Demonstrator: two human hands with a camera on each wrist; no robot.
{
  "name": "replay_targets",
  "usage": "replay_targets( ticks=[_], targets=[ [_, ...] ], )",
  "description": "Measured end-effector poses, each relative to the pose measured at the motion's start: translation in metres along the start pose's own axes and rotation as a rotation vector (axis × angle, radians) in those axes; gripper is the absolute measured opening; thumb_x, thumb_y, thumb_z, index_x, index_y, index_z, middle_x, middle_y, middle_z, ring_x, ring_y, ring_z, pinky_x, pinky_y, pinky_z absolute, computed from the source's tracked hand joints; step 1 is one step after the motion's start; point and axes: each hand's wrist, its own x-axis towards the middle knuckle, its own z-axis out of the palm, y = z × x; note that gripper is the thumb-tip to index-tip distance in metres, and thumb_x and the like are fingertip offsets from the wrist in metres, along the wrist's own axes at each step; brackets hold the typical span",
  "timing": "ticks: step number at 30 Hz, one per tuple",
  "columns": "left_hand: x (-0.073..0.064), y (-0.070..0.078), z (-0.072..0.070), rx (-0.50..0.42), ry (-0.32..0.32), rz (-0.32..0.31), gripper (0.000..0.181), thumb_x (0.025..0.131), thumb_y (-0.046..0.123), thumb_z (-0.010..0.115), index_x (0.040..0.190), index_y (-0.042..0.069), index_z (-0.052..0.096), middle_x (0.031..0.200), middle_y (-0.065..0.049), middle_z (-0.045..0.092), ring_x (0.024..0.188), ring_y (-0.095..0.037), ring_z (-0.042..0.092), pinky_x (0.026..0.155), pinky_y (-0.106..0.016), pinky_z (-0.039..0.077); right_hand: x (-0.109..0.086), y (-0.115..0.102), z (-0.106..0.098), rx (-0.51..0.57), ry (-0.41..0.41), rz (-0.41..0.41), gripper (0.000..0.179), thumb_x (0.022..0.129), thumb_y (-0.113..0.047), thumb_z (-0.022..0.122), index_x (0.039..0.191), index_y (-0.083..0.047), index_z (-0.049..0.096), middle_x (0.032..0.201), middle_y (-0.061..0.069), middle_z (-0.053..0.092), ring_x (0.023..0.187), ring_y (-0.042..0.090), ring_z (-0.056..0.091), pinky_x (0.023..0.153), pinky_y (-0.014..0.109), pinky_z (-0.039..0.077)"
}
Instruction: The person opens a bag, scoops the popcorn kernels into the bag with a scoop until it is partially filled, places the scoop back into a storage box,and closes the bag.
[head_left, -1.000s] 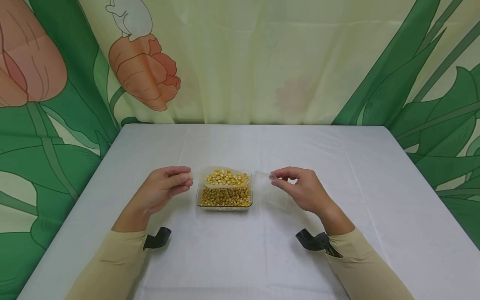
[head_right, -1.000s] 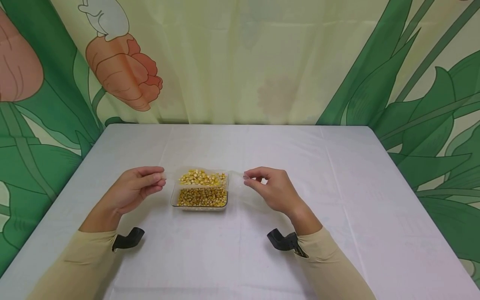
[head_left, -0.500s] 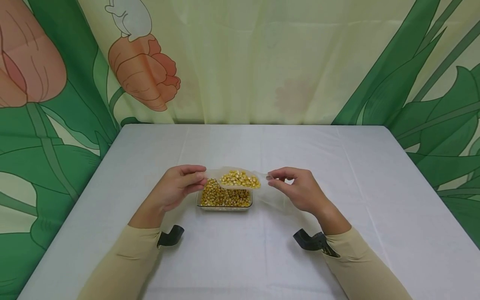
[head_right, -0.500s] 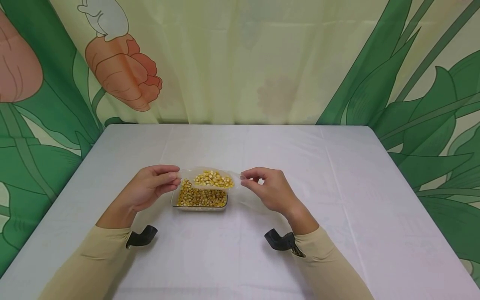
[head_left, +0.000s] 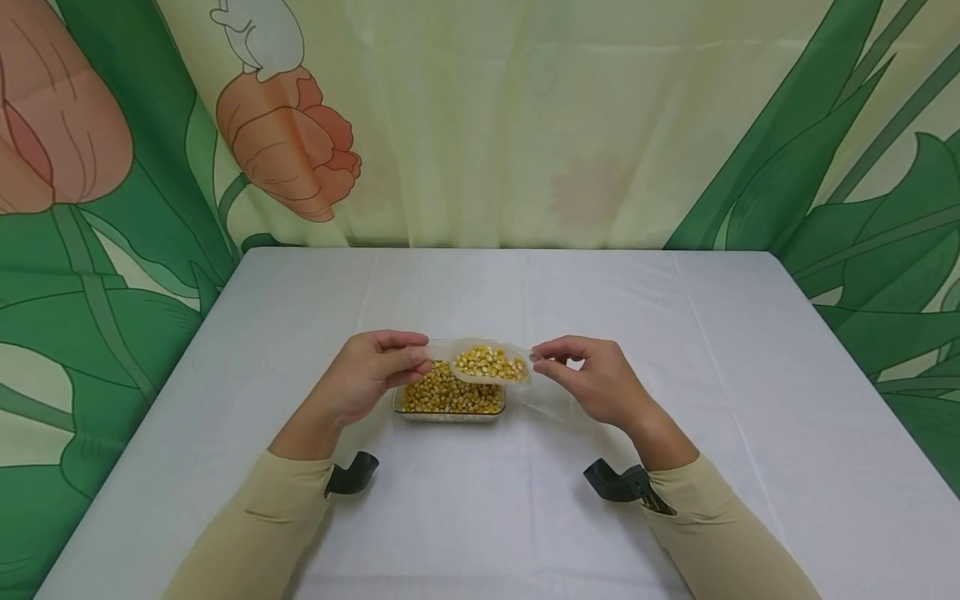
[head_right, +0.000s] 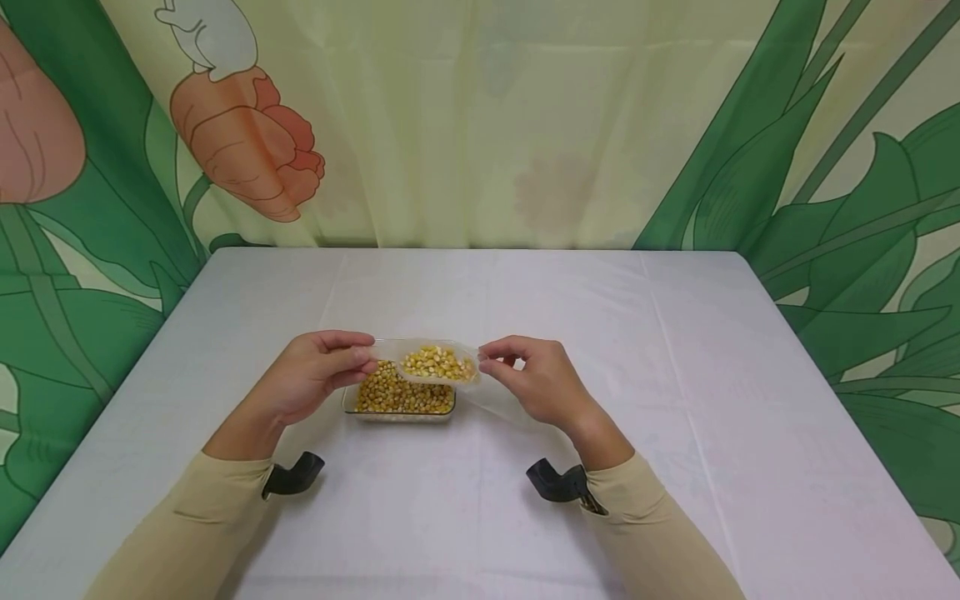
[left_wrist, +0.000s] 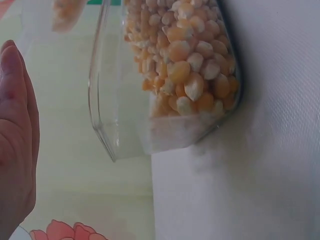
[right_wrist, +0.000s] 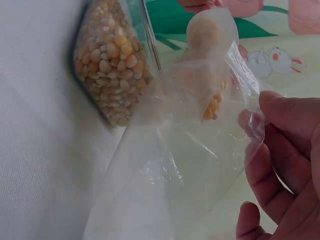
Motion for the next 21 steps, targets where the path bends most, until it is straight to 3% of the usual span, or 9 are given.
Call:
replay_targets(
  ticks=[21],
  targets=[
    [0.000,0.005,0.013,0.073,0.005,0.015,0.028,0.098,-0.004,0.060,0.120,-0.020,0.056,0.093,-0.009,0.071,0.083,-0.011,0.070,0.078,-0.024,0.058,0.000,0.003,0.003,-0.011,-0.014,0.003,0.012,0.092,-0.011,0.074,0.103,-0.009,0.079,0.093,-0.003,0.073,0.085,0.018,0.060,0.073,0.035,0.046]
  ],
)
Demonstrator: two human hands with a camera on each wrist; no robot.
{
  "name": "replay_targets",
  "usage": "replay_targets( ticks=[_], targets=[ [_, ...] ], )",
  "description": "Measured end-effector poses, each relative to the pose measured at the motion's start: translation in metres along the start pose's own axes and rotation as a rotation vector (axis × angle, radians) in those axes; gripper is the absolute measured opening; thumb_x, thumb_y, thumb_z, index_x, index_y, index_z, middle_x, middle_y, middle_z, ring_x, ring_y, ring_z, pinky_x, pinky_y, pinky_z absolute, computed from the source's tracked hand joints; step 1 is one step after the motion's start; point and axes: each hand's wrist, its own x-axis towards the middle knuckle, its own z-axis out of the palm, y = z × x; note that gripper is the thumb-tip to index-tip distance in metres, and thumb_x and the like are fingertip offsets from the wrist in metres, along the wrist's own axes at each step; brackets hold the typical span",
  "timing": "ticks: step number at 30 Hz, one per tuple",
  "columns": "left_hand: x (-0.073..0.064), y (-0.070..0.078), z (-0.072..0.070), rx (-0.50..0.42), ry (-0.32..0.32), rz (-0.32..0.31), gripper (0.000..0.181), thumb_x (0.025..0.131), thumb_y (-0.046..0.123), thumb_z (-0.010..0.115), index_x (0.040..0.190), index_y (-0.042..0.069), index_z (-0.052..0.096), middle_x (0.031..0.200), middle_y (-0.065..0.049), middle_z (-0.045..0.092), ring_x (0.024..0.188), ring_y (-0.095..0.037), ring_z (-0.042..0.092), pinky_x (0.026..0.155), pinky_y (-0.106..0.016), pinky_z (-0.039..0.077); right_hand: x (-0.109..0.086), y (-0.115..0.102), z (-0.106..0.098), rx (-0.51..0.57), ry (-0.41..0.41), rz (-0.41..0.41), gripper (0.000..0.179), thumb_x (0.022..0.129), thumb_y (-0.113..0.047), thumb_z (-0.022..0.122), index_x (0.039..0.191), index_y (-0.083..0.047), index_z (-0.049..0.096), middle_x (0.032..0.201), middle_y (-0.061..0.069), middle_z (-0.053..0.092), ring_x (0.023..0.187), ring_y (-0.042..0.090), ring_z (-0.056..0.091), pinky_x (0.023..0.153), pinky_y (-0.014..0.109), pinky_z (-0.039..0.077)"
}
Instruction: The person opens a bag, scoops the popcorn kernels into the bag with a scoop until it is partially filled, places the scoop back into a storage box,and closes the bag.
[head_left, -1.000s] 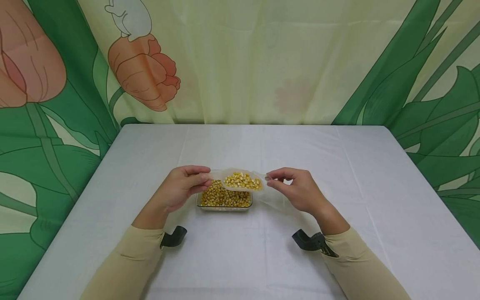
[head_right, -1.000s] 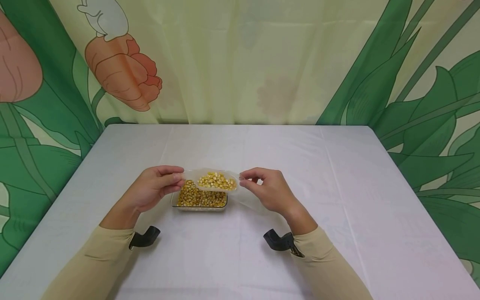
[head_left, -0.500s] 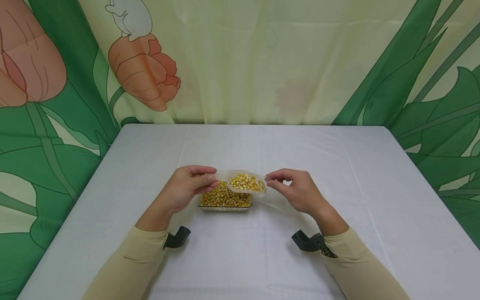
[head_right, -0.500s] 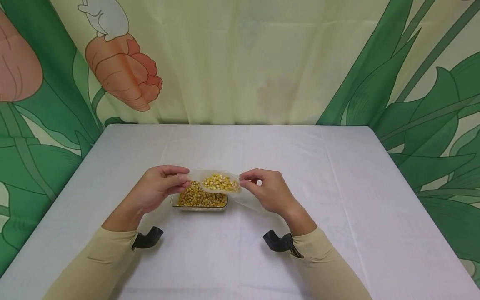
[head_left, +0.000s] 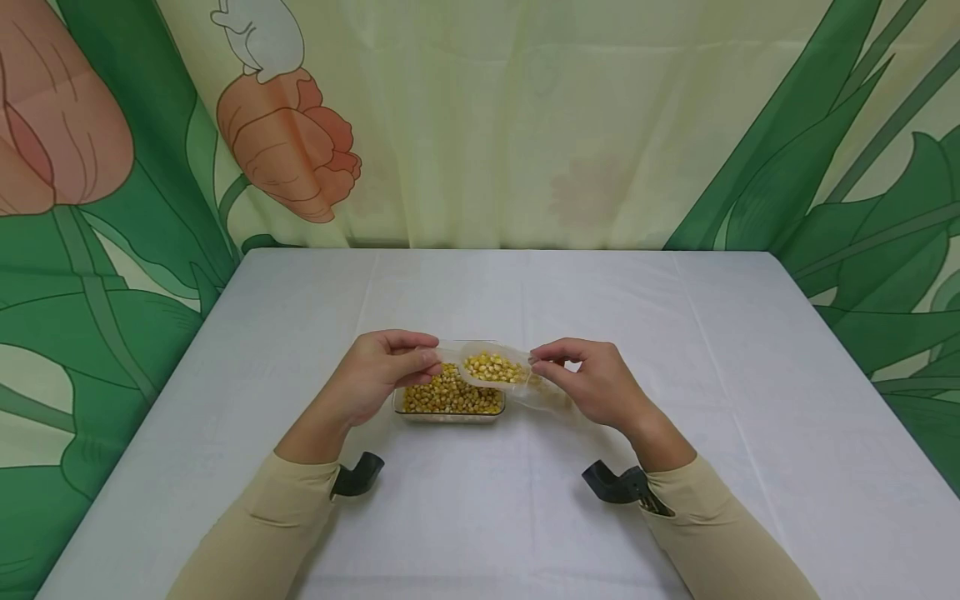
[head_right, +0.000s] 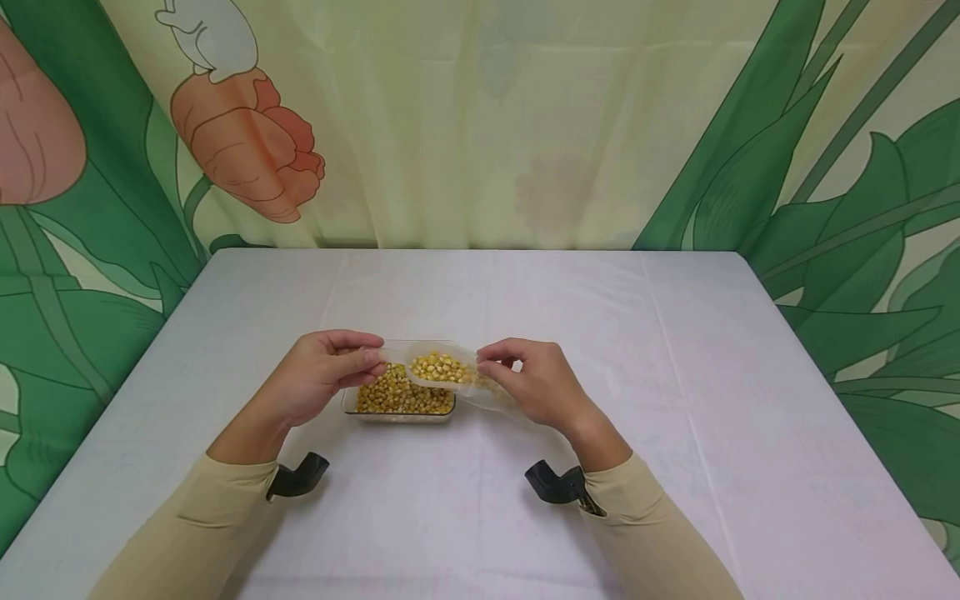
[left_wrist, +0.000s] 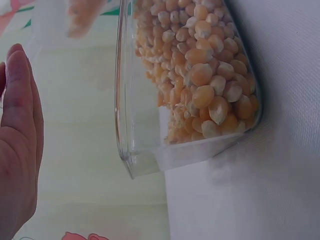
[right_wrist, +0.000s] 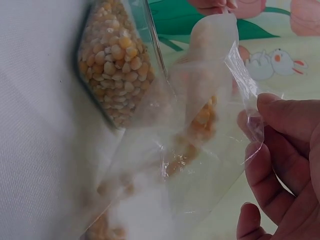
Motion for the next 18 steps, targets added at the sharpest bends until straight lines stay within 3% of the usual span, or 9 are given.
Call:
replay_targets(
  ticks=[8,18],
  targets=[
    [-0.0001,0.0020,0.0003,0.049,0.000,0.010,0.027,0.097,-0.003,0.062,0.119,-0.017,0.057,0.097,-0.012,0.071,0.085,-0.013,0.070,0.080,-0.027,0.058,-0.0004,-0.0017,-0.0009,-0.006,-0.005,0.001,0.012,0.093,-0.011,0.073,0.103,-0.008,0.078,0.095,-0.002,0.074,0.087,0.018,0.060,0.073,0.036,0.046],
    [-0.0002,0.0068,0.0024,0.116,-0.002,0.031,0.026,0.096,0.000,0.064,0.118,-0.014,0.059,0.107,-0.027,0.067,0.087,-0.015,0.070,0.081,-0.030,0.058,0.0002,-0.0023,-0.0011,-0.024,-0.009,0.006,0.012,0.093,-0.011,0.073,0.103,-0.008,0.078,0.095,-0.002,0.074,0.086,0.018,0.060,0.068,0.032,0.045]
  ],
)
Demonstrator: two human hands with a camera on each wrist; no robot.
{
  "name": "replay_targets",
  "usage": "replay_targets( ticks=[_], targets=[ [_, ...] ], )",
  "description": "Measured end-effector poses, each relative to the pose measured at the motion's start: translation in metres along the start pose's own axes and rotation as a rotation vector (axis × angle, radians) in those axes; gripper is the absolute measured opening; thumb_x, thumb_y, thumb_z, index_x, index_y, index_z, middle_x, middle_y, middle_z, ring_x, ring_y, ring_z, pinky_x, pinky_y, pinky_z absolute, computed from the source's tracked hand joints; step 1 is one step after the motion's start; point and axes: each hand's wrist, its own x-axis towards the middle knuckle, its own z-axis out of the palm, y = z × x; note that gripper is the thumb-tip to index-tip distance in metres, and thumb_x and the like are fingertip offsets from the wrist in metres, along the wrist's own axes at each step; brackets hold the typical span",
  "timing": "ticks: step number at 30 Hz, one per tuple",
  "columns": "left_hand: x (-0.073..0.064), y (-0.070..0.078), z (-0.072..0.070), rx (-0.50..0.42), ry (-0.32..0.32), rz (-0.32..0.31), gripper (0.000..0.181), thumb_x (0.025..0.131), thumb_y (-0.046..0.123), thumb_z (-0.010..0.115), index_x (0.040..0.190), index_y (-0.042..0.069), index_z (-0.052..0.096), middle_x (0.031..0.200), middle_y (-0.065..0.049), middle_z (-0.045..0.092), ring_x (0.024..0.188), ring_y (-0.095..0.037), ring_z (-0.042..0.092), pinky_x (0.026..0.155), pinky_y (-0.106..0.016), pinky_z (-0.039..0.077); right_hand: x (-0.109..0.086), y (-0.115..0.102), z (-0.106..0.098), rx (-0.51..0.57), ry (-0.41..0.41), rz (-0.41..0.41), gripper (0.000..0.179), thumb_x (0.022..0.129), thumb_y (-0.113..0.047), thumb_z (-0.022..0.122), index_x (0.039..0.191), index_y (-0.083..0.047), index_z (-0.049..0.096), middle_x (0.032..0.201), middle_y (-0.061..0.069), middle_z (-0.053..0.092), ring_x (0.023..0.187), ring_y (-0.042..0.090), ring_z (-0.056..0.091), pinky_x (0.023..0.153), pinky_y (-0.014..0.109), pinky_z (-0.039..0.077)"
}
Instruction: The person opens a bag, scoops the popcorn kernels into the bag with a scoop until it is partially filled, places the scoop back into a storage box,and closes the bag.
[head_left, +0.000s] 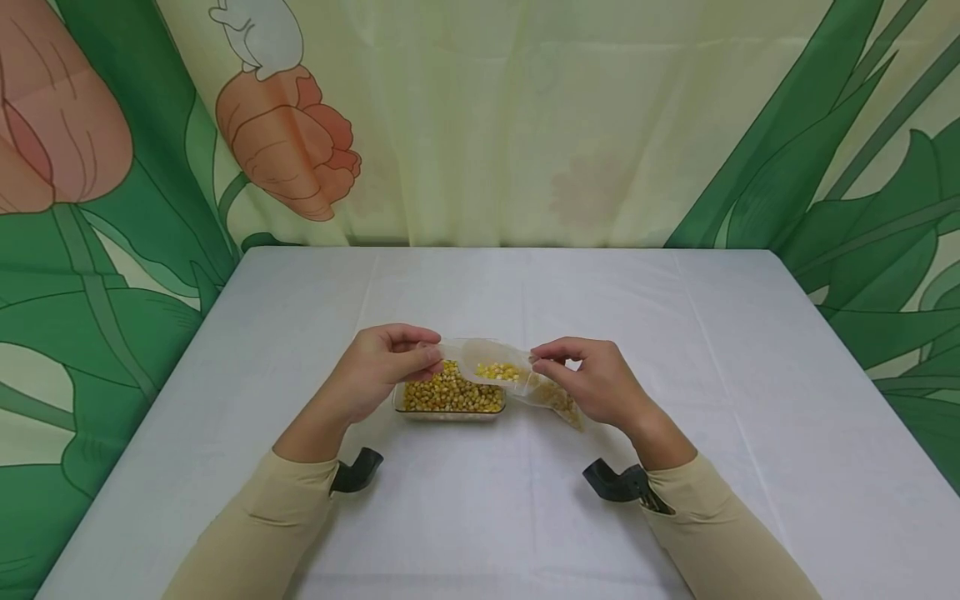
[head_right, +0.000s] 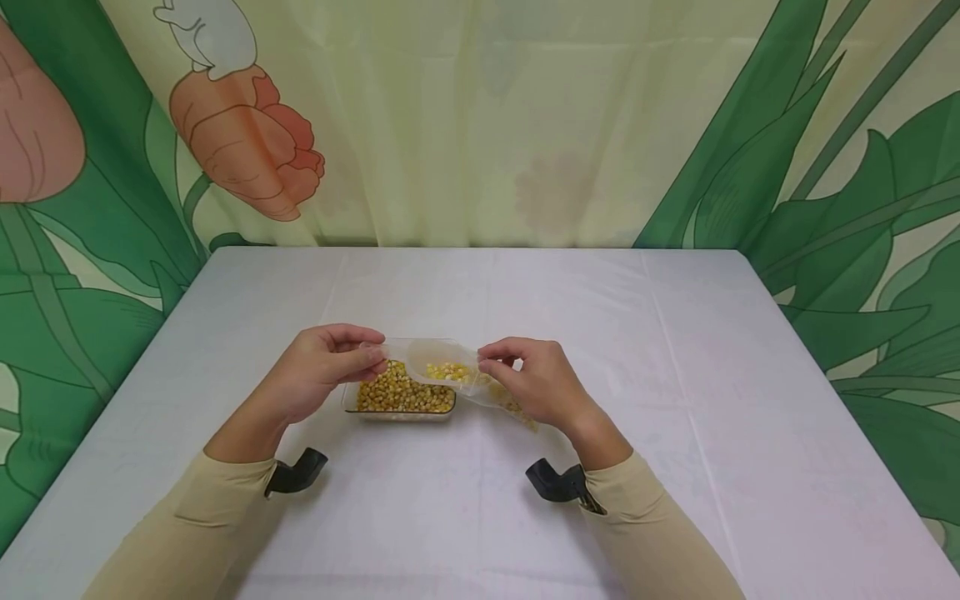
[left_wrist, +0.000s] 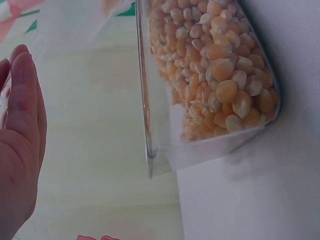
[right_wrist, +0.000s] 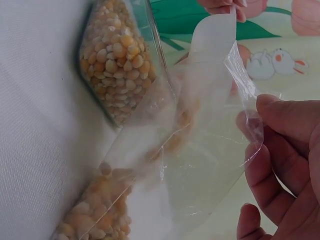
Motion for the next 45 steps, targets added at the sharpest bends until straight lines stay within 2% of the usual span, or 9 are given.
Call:
replay_targets(
  ticks=[10,14,22,26,29,34,40,45],
  targets=[
    [-0.002,0.005,0.001,0.019,0.006,-0.007,0.026,0.095,-0.002,0.066,0.117,-0.014,0.060,0.104,-0.022,0.069,0.086,-0.015,0.070,0.081,-0.029,0.058,-0.001,0.001,0.001,0.005,0.000,0.018,0.012,0.093,-0.011,0.073,0.104,-0.008,0.078,0.097,0.000,0.074,0.088,0.018,0.061,0.071,0.034,0.046],
    [-0.003,0.005,0.000,0.038,0.010,-0.011,0.026,0.095,-0.001,0.065,0.118,-0.014,0.060,0.107,-0.027,0.067,0.087,-0.016,0.070,0.081,-0.029,0.058,-0.001,0.001,0.001,0.005,0.003,0.017,0.013,0.093,-0.012,0.072,0.104,-0.008,0.078,0.097,0.000,0.074,0.088,0.018,0.061,0.070,0.033,0.046],
    [-0.004,-0.001,-0.004,0.063,0.003,-0.076,0.029,0.095,0.001,0.067,0.120,-0.013,0.059,0.108,-0.025,0.068,0.092,-0.021,0.070,0.083,-0.030,0.058,-0.002,0.002,0.001,0.018,0.001,0.019,0.012,0.093,-0.012,0.072,0.103,-0.009,0.078,0.097,-0.001,0.074,0.090,0.018,0.063,0.074,0.036,0.047],
    [-0.006,-0.004,-0.008,0.098,-0.008,-0.083,0.031,0.095,0.002,0.068,0.121,-0.012,0.060,0.109,-0.025,0.067,0.094,-0.022,0.070,0.084,-0.032,0.058,-0.002,0.002,0.001,0.020,0.001,0.016,0.012,0.093,-0.012,0.072,0.103,-0.009,0.078,0.097,-0.002,0.074,0.089,0.018,0.063,0.074,0.036,0.047],
    [-0.007,-0.005,-0.011,0.149,-0.005,-0.090,0.032,0.095,0.006,0.070,0.122,-0.010,0.062,0.107,-0.020,0.068,0.095,-0.023,0.070,0.085,-0.032,0.058,-0.001,0.002,0.001,0.018,-0.002,0.016,0.012,0.094,-0.012,0.072,0.103,-0.009,0.078,0.097,-0.001,0.074,0.089,0.017,0.063,0.072,0.034,0.047],
    [-0.010,-0.006,-0.020,0.188,0.010,-0.083,0.035,0.096,0.011,0.070,0.123,-0.008,0.062,0.110,-0.021,0.068,0.097,-0.025,0.069,0.085,-0.032,0.058,-0.002,0.002,0.001,0.018,0.001,0.019,0.012,0.094,-0.012,0.072,0.103,-0.009,0.078,0.098,-0.001,0.074,0.089,0.018,0.062,0.073,0.034,0.047],
    [-0.020,-0.009,-0.037,0.209,0.043,-0.099,0.035,0.097,0.012,0.068,0.126,-0.007,0.061,0.114,-0.023,0.067,0.100,-0.031,0.068,0.085,-0.030,0.058,-0.002,0.002,0.002,0.008,0.001,0.028,0.013,0.094,-0.013,0.072,0.104,-0.009,0.078,0.099,-0.001,0.074,0.089,0.018,0.062,0.073,0.035,0.046],
    [-0.032,-0.010,-0.052,0.209,0.071,-0.082,0.039,0.098,0.011,0.067,0.128,-0.011,0.056,0.114,-0.025,0.066,0.095,-0.023,0.070,0.084,-0.029,0.057,-0.002,0.002,0.000,0.003,0.008,0.023,0.012,0.094,-0.013,0.072,0.104,-0.009,0.078,0.098,-0.001,0.074,0.087,0.017,0.061,0.069,0.032,0.047]
  ],
)
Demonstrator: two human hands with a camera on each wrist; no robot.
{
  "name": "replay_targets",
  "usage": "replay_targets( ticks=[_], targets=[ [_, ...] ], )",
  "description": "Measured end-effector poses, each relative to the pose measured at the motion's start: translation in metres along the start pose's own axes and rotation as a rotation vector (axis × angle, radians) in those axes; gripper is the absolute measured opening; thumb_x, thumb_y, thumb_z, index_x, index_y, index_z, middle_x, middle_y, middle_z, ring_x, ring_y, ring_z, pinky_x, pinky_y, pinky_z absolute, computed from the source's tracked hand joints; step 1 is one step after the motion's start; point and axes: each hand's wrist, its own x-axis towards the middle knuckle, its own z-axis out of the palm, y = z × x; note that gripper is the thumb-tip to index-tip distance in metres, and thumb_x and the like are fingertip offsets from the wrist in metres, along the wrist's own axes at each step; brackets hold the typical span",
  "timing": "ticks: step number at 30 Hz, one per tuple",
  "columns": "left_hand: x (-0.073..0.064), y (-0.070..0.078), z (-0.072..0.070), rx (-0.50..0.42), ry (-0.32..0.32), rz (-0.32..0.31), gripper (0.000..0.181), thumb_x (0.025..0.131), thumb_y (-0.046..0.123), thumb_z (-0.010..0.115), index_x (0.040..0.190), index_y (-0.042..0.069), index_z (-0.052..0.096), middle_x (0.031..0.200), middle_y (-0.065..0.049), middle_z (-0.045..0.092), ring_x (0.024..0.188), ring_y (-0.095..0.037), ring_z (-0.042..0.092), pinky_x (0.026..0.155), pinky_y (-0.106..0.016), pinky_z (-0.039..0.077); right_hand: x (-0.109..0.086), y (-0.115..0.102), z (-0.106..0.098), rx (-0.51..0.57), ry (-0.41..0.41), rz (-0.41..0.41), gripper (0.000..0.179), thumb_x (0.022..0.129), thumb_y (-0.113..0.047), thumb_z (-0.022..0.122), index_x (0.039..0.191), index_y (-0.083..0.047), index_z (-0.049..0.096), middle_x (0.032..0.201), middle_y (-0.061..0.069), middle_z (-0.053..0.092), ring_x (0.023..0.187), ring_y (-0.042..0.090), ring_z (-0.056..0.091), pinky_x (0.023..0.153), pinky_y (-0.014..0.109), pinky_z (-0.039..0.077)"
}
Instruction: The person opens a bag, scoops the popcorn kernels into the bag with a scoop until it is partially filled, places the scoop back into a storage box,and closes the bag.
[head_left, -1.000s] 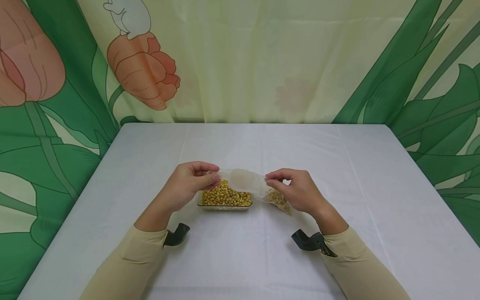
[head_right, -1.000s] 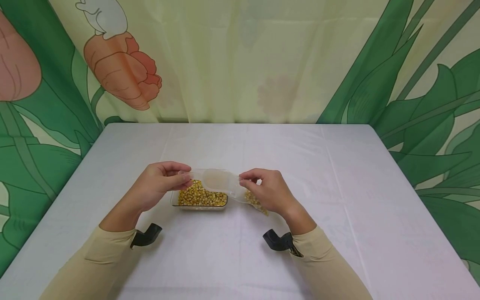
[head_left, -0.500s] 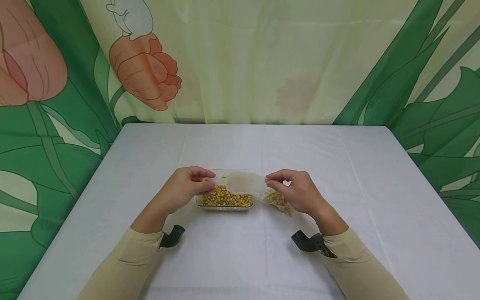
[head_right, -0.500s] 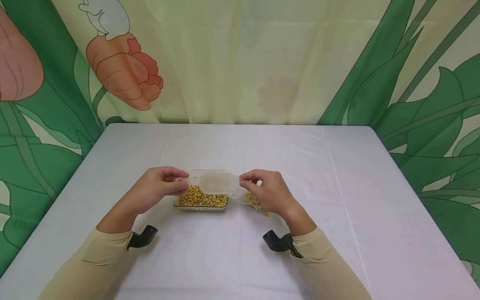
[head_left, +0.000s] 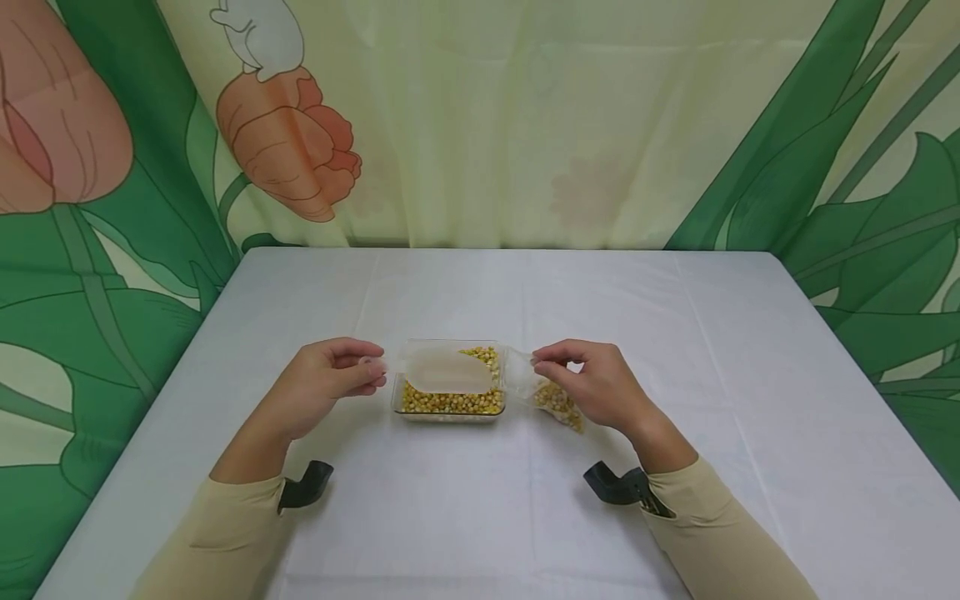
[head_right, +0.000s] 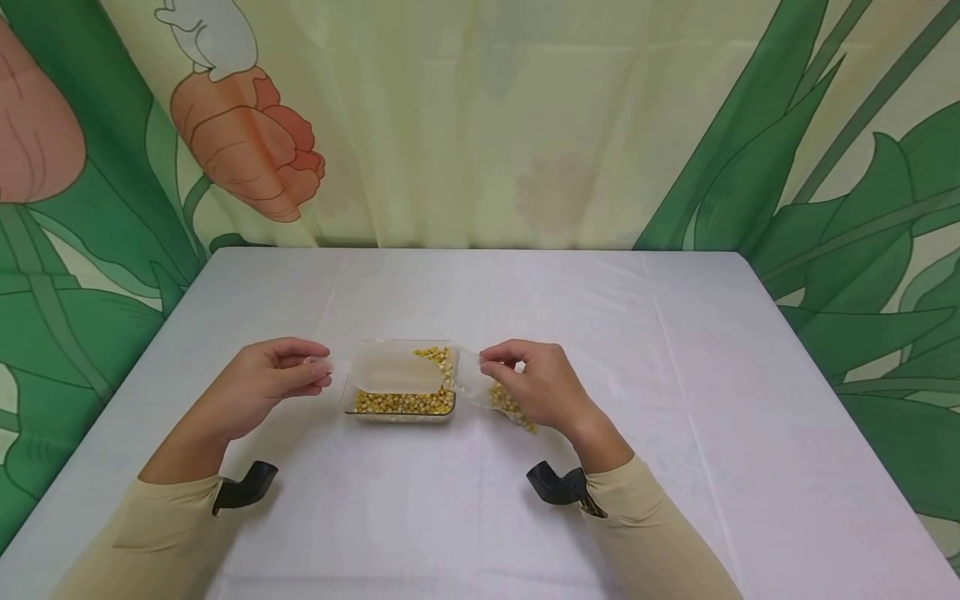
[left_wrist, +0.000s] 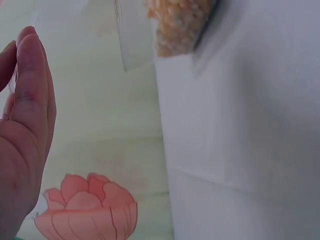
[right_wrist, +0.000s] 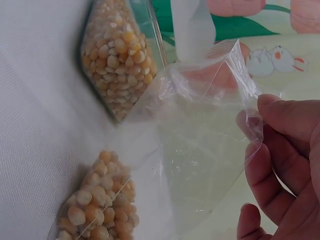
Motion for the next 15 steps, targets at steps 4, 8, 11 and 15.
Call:
replay_targets(
  ticks=[4,8,11,15],
  targets=[
    [-0.007,-0.003,-0.010,0.000,0.028,-0.007,0.041,0.099,0.010,0.065,0.130,-0.014,0.053,0.115,-0.026,0.066,0.093,-0.015,0.070,0.084,-0.028,0.057,0.000,0.000,-0.001,0.002,0.004,-0.002,0.012,0.093,-0.013,0.073,0.103,-0.009,0.078,0.099,-0.001,0.074,0.088,0.017,0.062,0.069,0.032,0.047],
    [-0.012,-0.004,-0.018,0.016,0.054,-0.022,0.043,0.099,0.011,0.065,0.133,-0.014,0.052,0.116,-0.023,0.067,0.094,-0.015,0.070,0.084,-0.026,0.057,0.000,0.001,-0.001,0.003,0.006,-0.003,0.012,0.093,-0.012,0.073,0.104,-0.008,0.078,0.099,0.000,0.074,0.088,0.017,0.062,0.069,0.032,0.047],
    [-0.014,-0.005,-0.022,0.039,0.069,-0.030,0.044,0.099,0.014,0.065,0.134,-0.012,0.052,0.115,-0.021,0.067,0.095,-0.018,0.071,0.084,-0.025,0.056,0.000,0.001,-0.001,0.006,0.005,-0.004,0.012,0.093,-0.012,0.073,0.104,-0.008,0.078,0.098,0.000,0.074,0.087,0.017,0.062,0.069,0.032,0.047],
    [-0.017,-0.006,-0.026,0.050,0.088,-0.029,0.045,0.099,0.015,0.066,0.134,-0.011,0.053,0.115,-0.020,0.068,0.093,-0.014,0.071,0.084,-0.025,0.057,0.000,0.001,-0.001,0.007,0.002,-0.007,0.013,0.094,-0.012,0.072,0.104,-0.008,0.078,0.097,0.000,0.074,0.086,0.017,0.062,0.069,0.032,0.047]
  ],
)
